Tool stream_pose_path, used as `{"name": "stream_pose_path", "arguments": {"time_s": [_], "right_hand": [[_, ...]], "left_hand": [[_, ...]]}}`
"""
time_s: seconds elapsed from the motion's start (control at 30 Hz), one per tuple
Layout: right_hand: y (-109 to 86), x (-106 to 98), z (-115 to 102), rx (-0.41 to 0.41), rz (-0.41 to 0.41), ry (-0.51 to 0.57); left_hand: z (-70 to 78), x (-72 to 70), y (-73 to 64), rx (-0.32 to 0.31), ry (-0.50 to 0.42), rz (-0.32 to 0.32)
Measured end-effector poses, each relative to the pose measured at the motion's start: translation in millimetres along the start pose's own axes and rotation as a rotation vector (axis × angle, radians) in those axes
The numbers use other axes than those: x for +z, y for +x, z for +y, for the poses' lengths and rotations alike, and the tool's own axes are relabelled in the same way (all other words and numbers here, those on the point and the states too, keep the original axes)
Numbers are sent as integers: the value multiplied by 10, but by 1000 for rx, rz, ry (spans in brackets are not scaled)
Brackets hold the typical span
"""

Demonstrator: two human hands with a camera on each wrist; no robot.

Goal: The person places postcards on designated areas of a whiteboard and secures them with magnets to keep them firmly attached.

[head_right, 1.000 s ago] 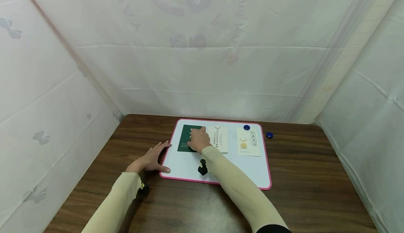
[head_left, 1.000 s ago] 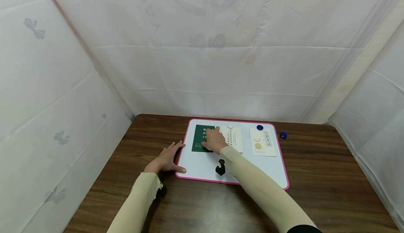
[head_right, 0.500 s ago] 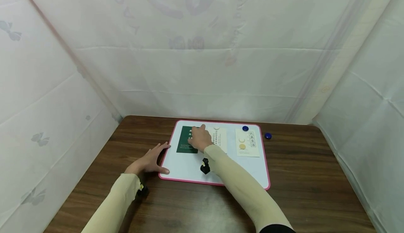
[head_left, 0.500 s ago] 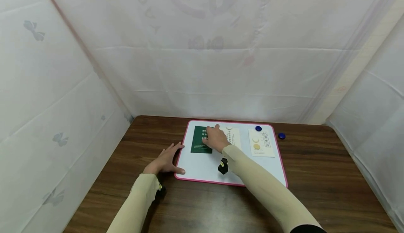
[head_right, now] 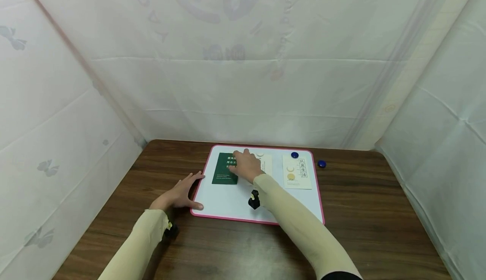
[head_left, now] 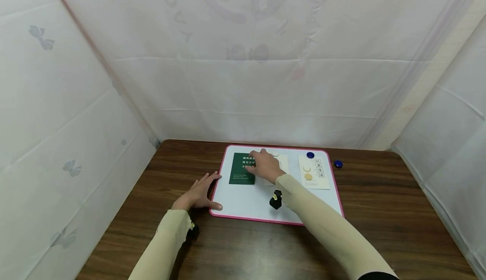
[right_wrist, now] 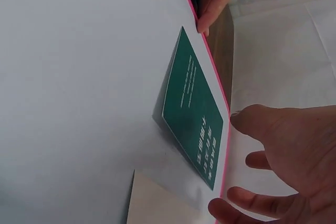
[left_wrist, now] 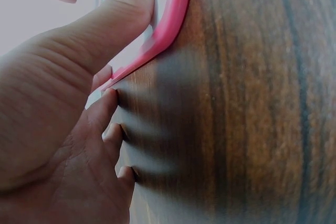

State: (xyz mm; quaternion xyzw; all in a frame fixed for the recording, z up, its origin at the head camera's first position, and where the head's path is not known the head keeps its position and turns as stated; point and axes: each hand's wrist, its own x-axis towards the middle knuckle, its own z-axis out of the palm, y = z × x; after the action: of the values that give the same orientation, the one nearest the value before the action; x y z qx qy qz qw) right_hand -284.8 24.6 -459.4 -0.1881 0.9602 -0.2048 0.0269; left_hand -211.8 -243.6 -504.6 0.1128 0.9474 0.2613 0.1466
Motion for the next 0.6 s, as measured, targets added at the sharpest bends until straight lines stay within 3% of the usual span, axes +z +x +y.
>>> {"name": "stream_pose_path", "arguments": {"time_s": [0.2, 0.6], "right_hand": [[-23, -82, 101, -20, 21, -10], [-34, -169, 377, -154, 7, 35]], "left_hand": [[74, -42, -40, 2, 8, -6], [115, -65, -57, -12, 13, -10]]}}
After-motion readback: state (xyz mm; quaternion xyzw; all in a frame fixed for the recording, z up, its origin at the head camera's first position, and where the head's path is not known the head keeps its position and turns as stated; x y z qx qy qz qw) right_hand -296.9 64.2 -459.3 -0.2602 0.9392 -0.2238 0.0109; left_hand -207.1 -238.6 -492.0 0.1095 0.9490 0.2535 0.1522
